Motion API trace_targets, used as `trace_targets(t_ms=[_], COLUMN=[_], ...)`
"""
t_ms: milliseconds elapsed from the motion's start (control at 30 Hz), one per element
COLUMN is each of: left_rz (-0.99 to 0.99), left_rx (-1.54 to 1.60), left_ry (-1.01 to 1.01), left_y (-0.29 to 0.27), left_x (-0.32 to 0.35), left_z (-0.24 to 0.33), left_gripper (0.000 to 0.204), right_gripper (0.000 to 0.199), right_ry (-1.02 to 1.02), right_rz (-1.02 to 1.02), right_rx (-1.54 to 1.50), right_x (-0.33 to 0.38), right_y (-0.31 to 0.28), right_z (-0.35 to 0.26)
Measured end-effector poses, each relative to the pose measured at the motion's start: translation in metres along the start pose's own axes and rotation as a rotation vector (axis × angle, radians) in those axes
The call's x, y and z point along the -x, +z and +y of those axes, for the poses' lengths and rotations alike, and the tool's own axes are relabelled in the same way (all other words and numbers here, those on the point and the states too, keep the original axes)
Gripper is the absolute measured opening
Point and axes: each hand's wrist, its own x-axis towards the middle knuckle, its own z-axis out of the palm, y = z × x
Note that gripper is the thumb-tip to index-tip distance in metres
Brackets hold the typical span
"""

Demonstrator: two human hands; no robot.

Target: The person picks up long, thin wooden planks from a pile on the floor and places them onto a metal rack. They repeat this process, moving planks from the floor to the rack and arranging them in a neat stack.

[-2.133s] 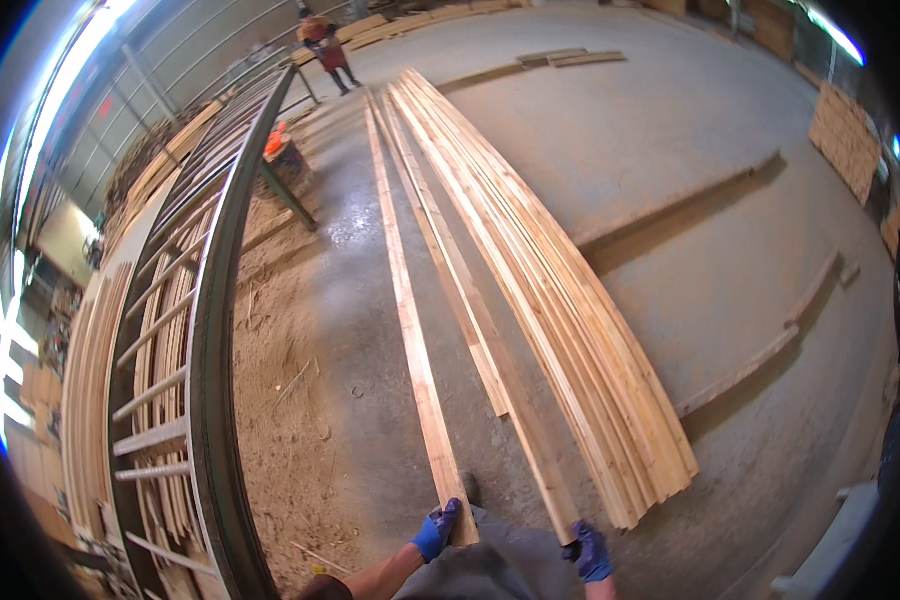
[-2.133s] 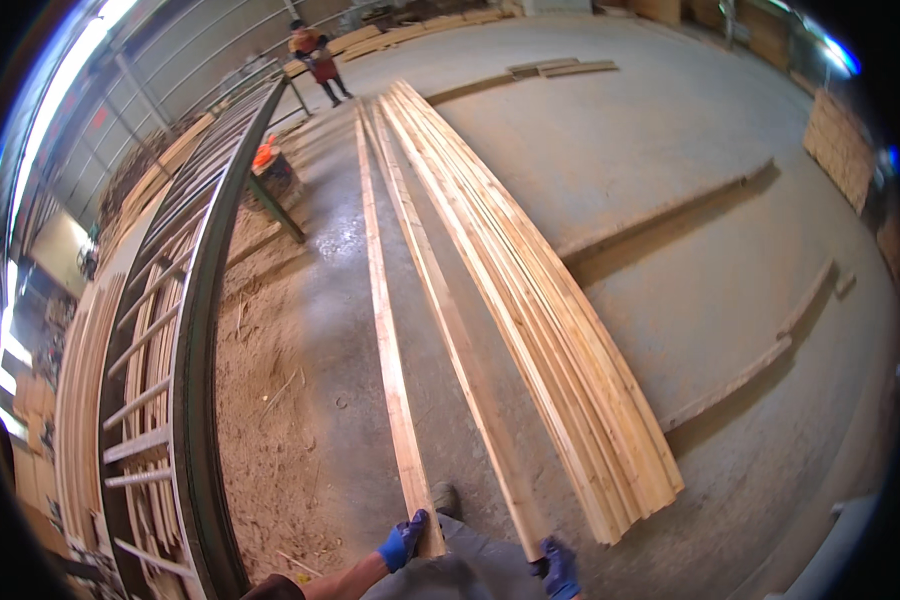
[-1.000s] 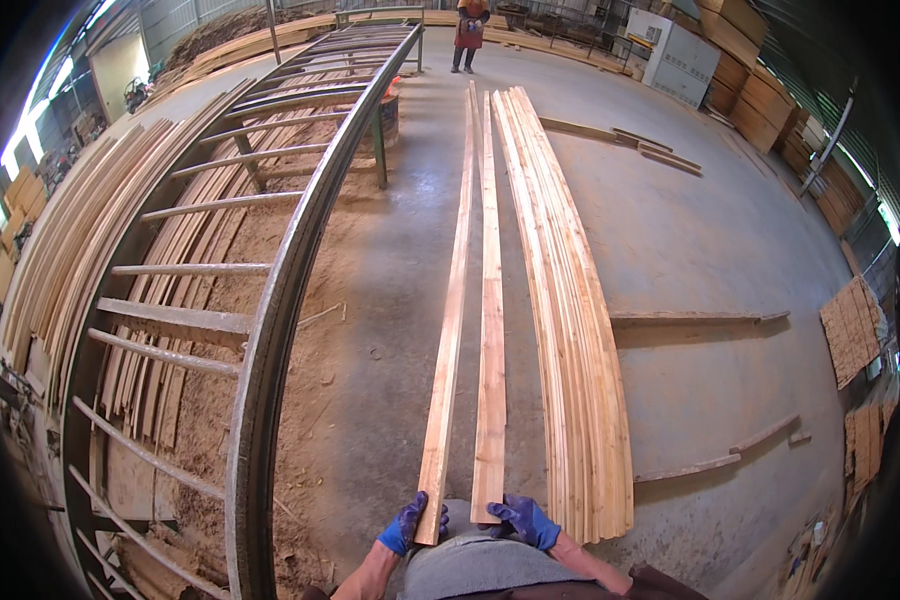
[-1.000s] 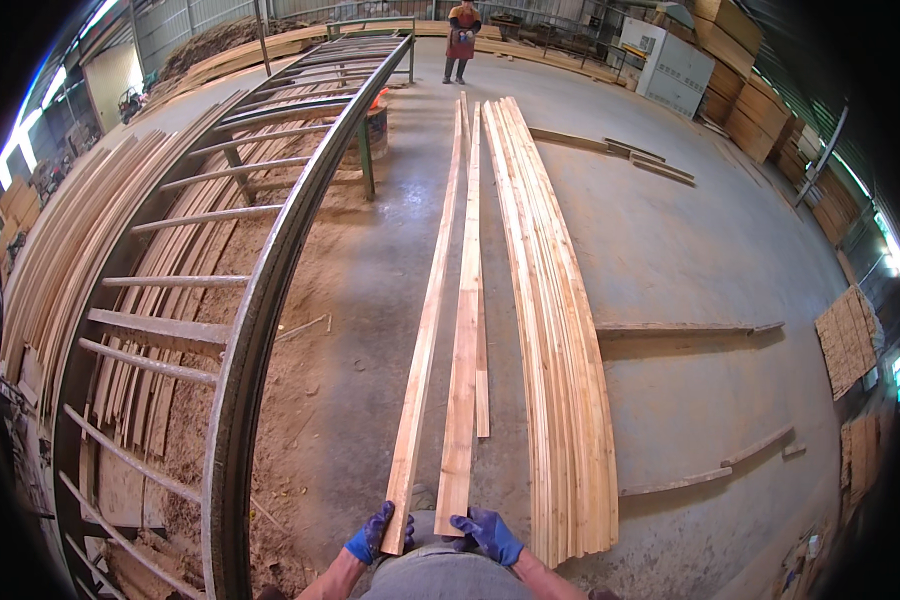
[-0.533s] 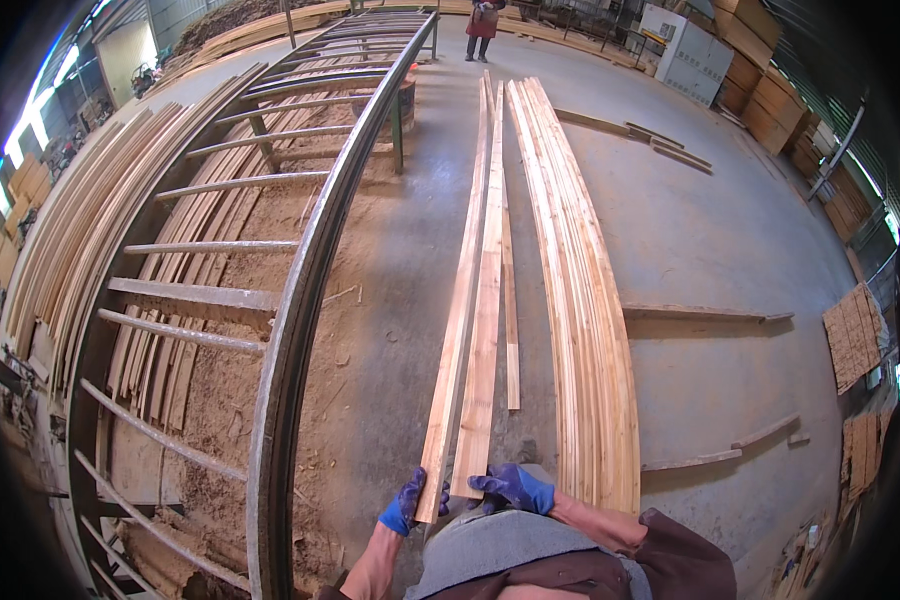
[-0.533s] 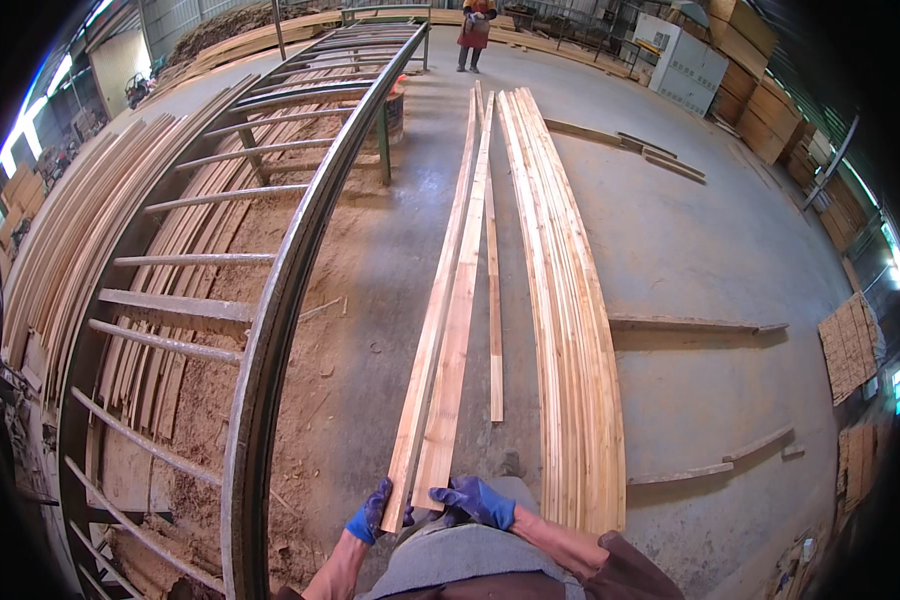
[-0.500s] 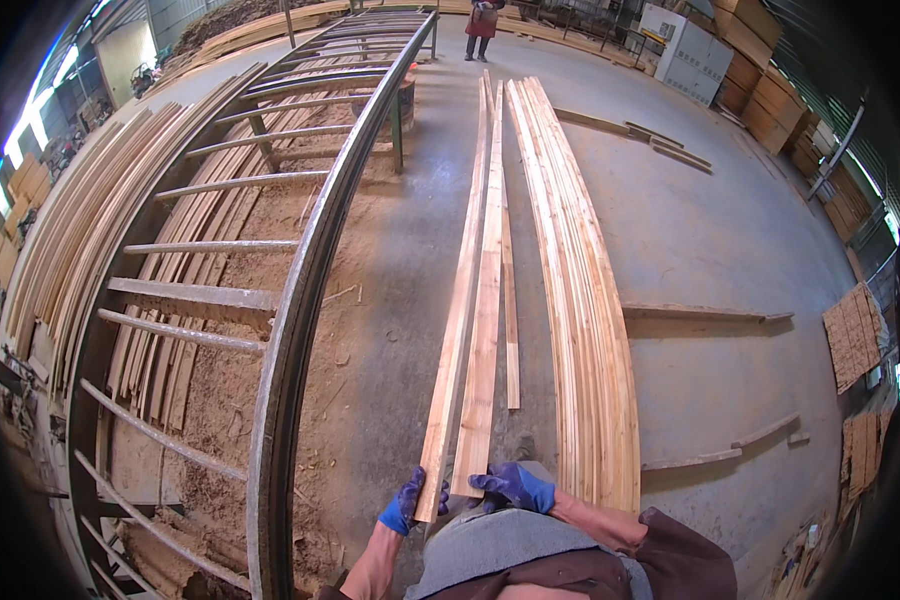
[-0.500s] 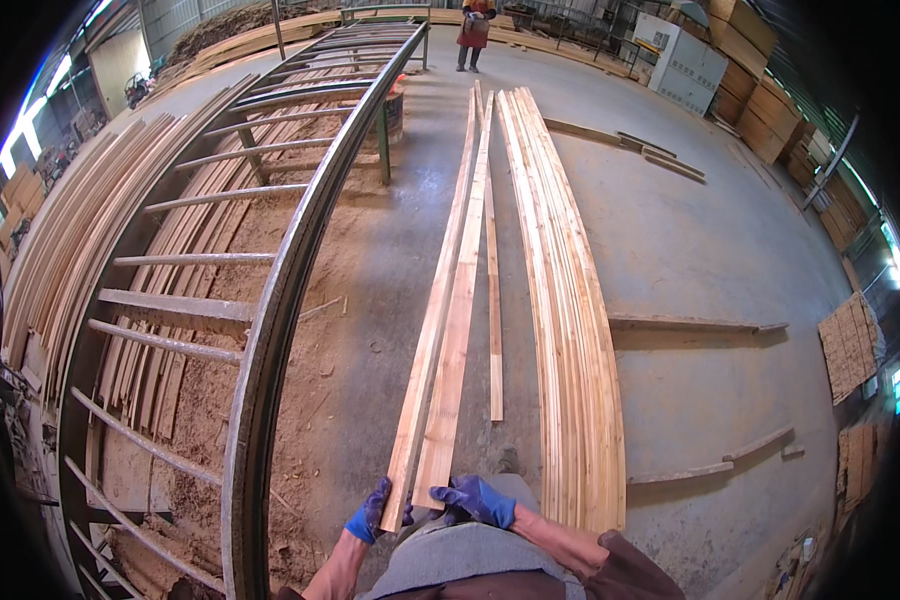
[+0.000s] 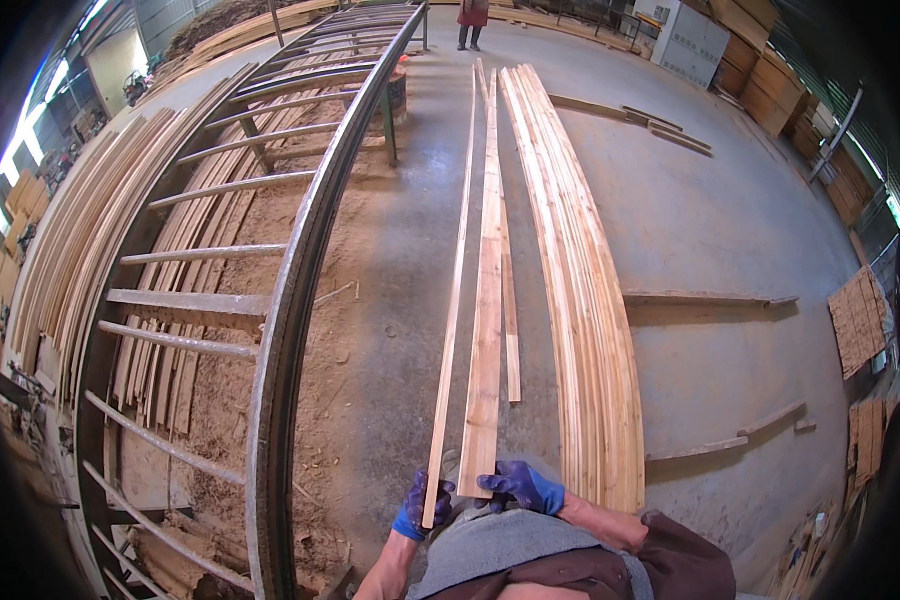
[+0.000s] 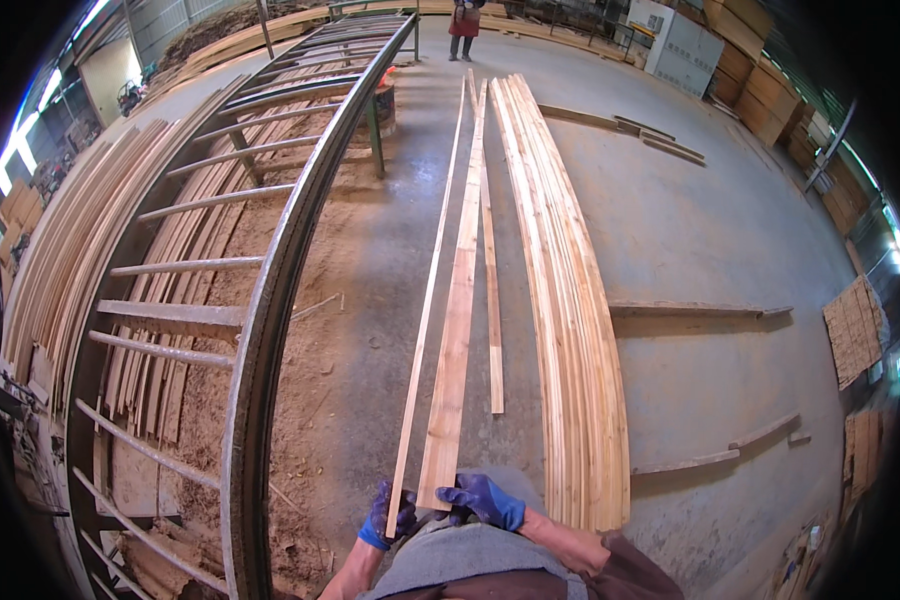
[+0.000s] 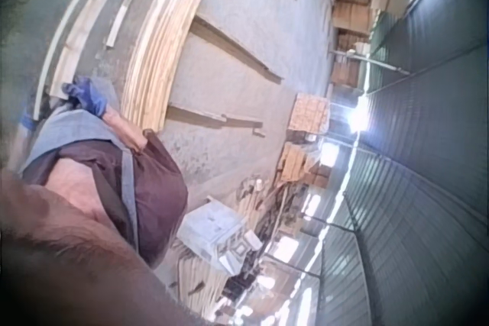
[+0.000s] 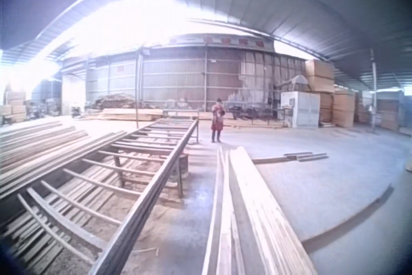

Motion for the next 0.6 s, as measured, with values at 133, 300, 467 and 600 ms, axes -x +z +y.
trace_targets(t_ms=[133,300,467,600], left_rz=[0.008,0.084,0.308,0.302], left_rx=[0.024,-0.112,-0.377,-0.572], left_ry=[-0.007,-0.002,0.047,0.236], left_y=[0.024,0.04,0.086,0.104], left_x=[-0.009,-0.025,-0.032,-0.045], left_z=[-0.02,-0.041,-0.055,-0.073], left_gripper=[0.08,0.078,0.07,0.07], right_gripper=[0.047,0.045,0.04,0.041], right_ry=[-0.013,-0.024,-0.039,-0.014], right_rz=[0.018,0.027,0.05,-0.032], right_rx=[-0.04,-0.086,-0.146,-0.041], right_x=[0.017,0.051,0.088,0.087], right_y=[-0.021,-0.046,-0.065,-0.068], right_z=[0.015,0.017,0.011,0.032])
